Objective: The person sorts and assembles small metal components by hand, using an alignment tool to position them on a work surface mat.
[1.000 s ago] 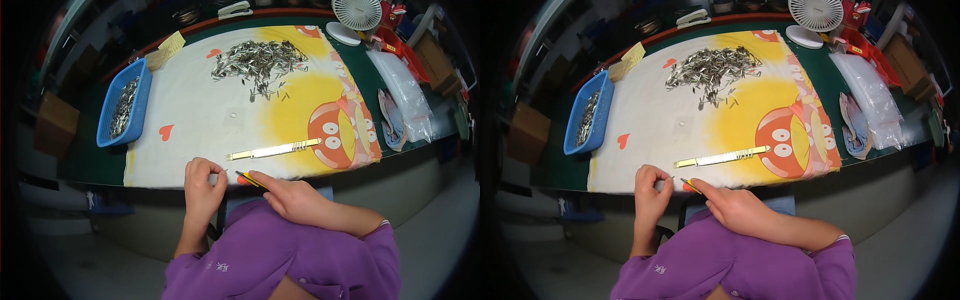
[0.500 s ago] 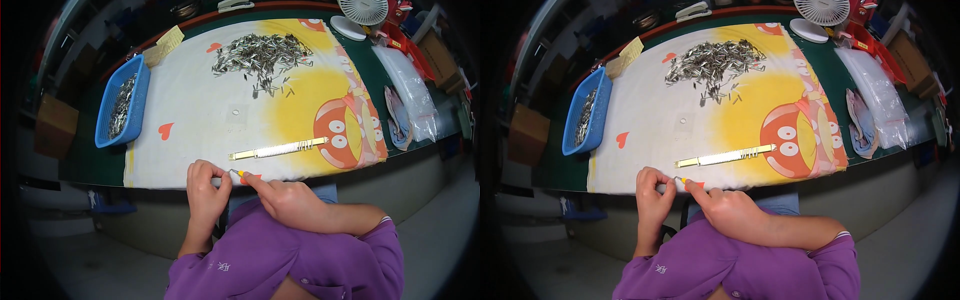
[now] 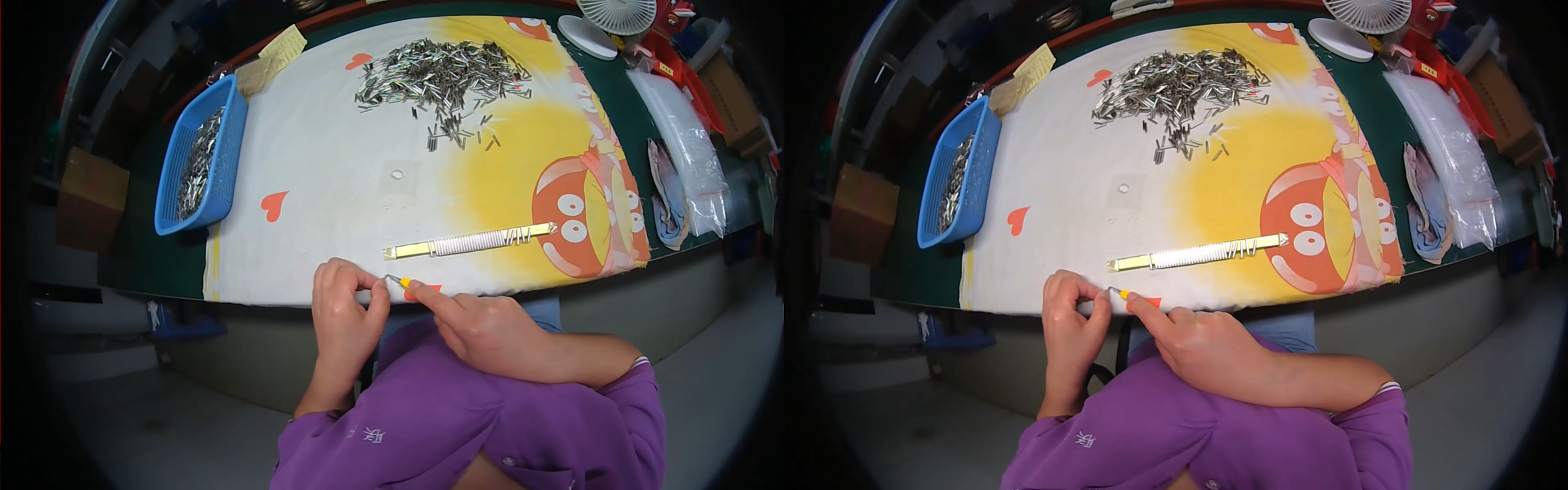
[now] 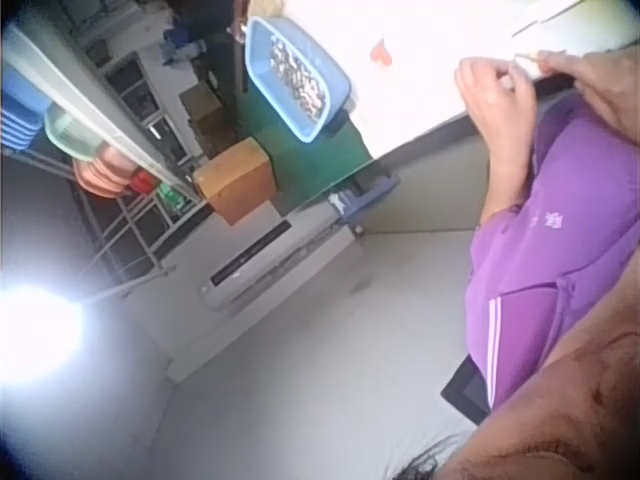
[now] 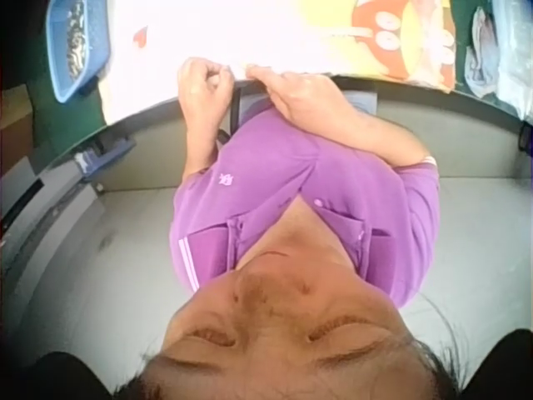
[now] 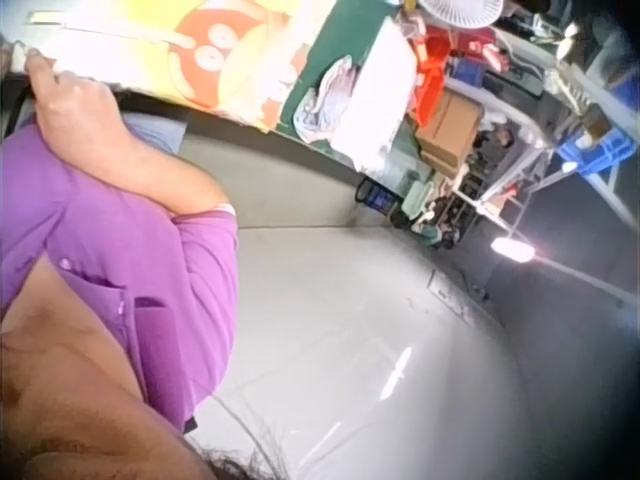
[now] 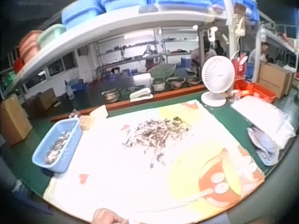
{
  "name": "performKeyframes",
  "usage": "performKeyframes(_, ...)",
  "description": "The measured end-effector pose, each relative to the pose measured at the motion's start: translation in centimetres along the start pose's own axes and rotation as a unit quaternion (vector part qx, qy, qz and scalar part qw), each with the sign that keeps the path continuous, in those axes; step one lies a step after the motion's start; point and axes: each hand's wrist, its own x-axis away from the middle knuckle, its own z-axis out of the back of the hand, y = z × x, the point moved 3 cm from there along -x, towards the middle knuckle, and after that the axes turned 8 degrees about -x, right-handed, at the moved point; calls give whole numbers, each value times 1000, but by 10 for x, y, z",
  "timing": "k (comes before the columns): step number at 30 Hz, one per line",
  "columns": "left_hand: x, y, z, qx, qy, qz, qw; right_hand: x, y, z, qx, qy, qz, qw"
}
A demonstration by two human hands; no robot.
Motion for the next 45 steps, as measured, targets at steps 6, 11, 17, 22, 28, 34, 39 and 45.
performKeyframes(6,0,0,-1,-2,-6,-1,1000,1,5,-2,-36,5,-7,999)
performKeyframes(11,0,0,0,3,-11,-1,1000,-2,0,3,-20,-29,-19,999)
performKeyframes(17,1,-1,-1,0,-12,-8,1000,-5,-4,4,45,-63,-12,997)
performKeyframes(22,1,0,-1,3,-13,-7,1000,-2,2,1,-34,-21,-22,999)
performKeyframes(28,1,1,-2,-7,-11,-4,1000,-1,5,-1,-64,-11,-23,998)
performKeyframes(34,1,2,-2,-11,-10,-3,1000,-3,4,2,-57,-21,-17,998)
performKeyframes(39,2,2,-1,-22,-9,-7,1000,-6,-7,6,25,-64,-10,998)
performKeyframes(45,1,1,-2,-9,-18,1,1000,-3,0,1,-5,-25,-15,1000)
